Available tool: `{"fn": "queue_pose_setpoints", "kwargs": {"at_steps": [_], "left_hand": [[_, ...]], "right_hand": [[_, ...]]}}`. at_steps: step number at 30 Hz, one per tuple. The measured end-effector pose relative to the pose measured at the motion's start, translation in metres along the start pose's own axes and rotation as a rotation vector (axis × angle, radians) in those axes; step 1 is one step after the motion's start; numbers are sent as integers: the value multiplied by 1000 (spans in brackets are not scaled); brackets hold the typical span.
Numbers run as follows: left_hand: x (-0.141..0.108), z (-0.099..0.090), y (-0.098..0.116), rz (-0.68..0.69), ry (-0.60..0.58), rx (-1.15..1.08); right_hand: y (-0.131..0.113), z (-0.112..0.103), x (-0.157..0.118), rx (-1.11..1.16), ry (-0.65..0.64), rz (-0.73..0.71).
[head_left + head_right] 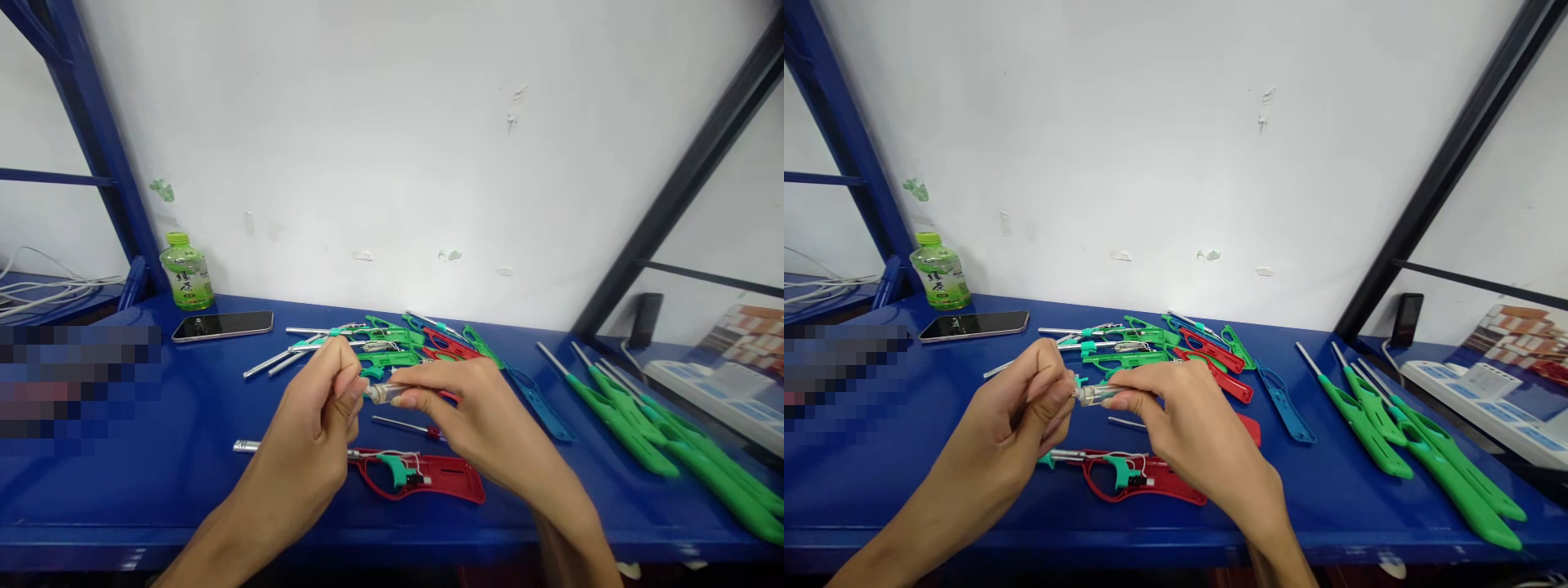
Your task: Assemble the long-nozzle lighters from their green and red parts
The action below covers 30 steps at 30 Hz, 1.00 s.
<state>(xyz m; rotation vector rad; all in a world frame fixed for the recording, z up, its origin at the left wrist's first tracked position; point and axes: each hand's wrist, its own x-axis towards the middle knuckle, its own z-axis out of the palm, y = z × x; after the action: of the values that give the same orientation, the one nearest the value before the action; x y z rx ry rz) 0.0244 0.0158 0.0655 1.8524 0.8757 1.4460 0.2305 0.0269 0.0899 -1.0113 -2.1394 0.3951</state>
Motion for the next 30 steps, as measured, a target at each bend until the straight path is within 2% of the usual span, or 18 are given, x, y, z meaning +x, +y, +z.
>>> {"fn": "queue_pose_setpoints", "kwargs": {"at_steps": [8,12,17,21,26,30], "left_hand": [[0,0,4,93,42,75],[2,1,2,83,30,83],[4,-3,6,-93,64,-42],[3,-5,8,-268,-16,-289],[3,-8,2,-359,-56,-510],[7,-9,3,-412,-54,-452]], "right_hand": [[-4,2,-1,-25,14,-1],[-2,0,2,-38,18,-9],[-2,3,6,-5,155,-67],[-3,5,7,-22,261,-88],[-3,6,7,-39,259,-112],[-4,3,5,-44,240,-123]]}}
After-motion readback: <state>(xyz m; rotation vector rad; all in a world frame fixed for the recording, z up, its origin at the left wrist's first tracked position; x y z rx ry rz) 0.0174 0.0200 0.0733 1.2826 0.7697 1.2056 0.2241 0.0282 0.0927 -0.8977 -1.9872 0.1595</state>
